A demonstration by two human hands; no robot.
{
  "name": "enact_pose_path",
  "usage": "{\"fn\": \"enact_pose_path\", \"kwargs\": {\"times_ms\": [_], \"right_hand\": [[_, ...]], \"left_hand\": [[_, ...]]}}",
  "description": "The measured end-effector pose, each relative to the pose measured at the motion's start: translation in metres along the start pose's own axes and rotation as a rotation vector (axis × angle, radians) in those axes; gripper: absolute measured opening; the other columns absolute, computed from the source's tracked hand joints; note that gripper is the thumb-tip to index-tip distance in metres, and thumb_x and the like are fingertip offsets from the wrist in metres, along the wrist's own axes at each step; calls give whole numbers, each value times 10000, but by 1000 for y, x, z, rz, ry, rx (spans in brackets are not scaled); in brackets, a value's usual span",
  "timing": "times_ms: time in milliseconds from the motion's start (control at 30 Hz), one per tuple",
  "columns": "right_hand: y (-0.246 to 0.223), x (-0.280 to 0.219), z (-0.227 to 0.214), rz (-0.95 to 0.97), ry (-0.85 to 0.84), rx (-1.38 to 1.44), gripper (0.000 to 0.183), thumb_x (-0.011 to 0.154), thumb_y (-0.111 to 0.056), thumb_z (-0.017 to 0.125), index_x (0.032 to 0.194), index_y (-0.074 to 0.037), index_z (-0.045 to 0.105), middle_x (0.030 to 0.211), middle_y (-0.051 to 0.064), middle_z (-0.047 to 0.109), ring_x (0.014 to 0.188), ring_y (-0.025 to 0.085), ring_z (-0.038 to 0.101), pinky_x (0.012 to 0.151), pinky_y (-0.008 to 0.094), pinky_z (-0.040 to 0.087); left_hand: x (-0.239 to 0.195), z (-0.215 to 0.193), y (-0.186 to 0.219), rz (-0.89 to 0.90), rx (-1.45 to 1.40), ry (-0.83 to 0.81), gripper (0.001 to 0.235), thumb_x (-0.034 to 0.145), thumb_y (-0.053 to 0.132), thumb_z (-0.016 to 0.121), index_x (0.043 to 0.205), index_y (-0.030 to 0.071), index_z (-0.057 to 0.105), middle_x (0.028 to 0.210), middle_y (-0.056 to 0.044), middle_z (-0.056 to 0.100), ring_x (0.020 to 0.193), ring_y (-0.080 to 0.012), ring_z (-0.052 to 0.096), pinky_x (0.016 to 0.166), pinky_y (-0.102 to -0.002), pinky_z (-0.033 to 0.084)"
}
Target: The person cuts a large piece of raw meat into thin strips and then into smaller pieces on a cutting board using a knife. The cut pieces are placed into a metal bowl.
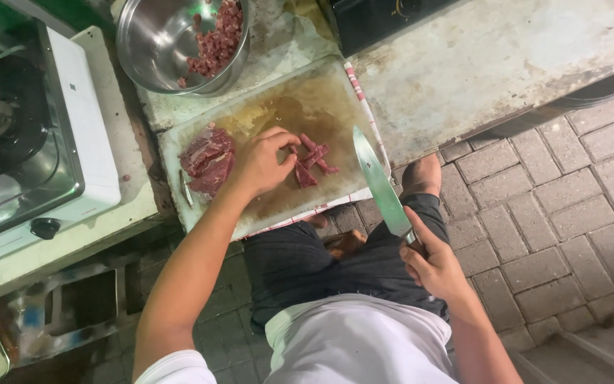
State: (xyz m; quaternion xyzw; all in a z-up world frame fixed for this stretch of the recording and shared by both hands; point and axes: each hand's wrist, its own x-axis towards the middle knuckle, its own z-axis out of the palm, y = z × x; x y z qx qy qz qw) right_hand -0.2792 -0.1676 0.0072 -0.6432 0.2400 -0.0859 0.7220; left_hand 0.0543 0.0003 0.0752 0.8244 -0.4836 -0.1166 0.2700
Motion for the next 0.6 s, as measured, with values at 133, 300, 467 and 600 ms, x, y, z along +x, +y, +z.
{"fn": "enact_pose_path", "kwargs": {"times_ms": [133, 300, 467, 600], "right_hand": [[3, 3, 2, -15, 3, -22, 713, 817, 72, 519, 1498, -85, 374, 602, 130, 614, 363, 162, 556, 274, 276, 452], [3, 6, 0, -49, 42, -32, 695, 846, 44, 514, 1506, -99, 353, 547, 119, 584, 327, 175, 526, 267, 284, 424], [2, -4, -3, -48, 79, -22, 711, 830, 62, 518, 1504, -100, 361, 568, 118, 601, 336, 159, 530, 266, 272, 433], [8, -9, -9, -20, 99, 34, 716, 824, 67, 520, 1502, -107, 374, 619, 131, 614, 376, 161, 544, 278, 291, 458]], "left_hand": [[2, 16, 12, -106, -42, -9, 260, 836, 239, 681, 1067, 122, 708, 1050, -106, 691, 980, -328, 677, 842, -435, 539], [26, 77, -7, -135, 150, 2, 279, 810, 284, 753, 1049, 145, 719, 855, -33, 693, 923, -269, 692, 881, -391, 541], [35, 81, -19, -183, 133, -82, 206, 821, 228, 684, 1013, 177, 736, 848, -38, 701, 926, -280, 694, 847, -415, 555], [35, 73, -19, -190, 31, -20, 190, 821, 253, 686, 993, 193, 739, 831, -40, 697, 864, -262, 697, 817, -398, 558]]}}
